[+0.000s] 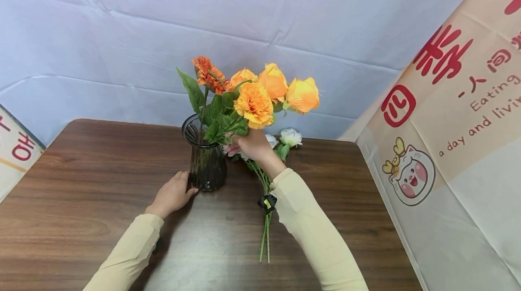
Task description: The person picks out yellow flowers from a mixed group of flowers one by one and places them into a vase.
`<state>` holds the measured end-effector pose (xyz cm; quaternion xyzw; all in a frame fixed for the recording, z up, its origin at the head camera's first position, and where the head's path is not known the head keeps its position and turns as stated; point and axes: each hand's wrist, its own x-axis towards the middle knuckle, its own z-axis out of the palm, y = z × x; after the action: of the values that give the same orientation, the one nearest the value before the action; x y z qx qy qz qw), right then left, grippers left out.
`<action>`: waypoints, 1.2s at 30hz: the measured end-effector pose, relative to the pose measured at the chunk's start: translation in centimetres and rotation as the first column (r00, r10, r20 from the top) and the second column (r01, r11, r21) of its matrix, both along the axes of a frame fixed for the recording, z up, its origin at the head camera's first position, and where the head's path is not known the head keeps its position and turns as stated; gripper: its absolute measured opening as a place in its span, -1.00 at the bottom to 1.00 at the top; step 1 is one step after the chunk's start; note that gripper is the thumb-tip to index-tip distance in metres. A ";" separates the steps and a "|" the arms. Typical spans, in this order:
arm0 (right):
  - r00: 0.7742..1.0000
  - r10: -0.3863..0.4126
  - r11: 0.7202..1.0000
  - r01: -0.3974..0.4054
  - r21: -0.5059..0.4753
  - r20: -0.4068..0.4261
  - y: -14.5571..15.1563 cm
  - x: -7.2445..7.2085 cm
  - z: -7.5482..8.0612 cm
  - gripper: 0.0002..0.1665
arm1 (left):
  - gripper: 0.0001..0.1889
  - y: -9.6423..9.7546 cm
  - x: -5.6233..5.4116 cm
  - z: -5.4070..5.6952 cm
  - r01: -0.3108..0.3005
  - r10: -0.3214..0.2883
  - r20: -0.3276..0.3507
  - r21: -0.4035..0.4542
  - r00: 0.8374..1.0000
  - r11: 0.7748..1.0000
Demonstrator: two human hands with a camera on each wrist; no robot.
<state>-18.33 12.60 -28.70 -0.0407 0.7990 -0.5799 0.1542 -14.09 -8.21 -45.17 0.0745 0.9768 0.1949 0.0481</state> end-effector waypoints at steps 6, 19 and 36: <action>1.000 0.008 1.000 -0.008 -0.030 -0.009 0.0 0.1 -0.2 -0.53 | -0.38 0.0 0.0 -0.1 -0.007 0.007 0.011 0.004 1.000 1.000; 1.000 0.017 0.993 -0.019 -0.117 -0.019 0.3 0.2 -0.6 -0.57 | -0.36 0.0 -0.2 0.2 -0.015 0.013 0.049 0.033 0.999 0.999; 0.982 0.084 0.958 -0.127 -0.259 -0.170 2.5 1.2 -2.7 -0.71 | -0.32 0.0 0.2 -0.1 0.000 -0.006 0.079 0.074 0.997 0.997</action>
<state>-17.09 15.11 -31.44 -0.1495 0.7194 -0.6686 0.1144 -13.84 -8.25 -45.23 0.0700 0.9662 0.2334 0.0844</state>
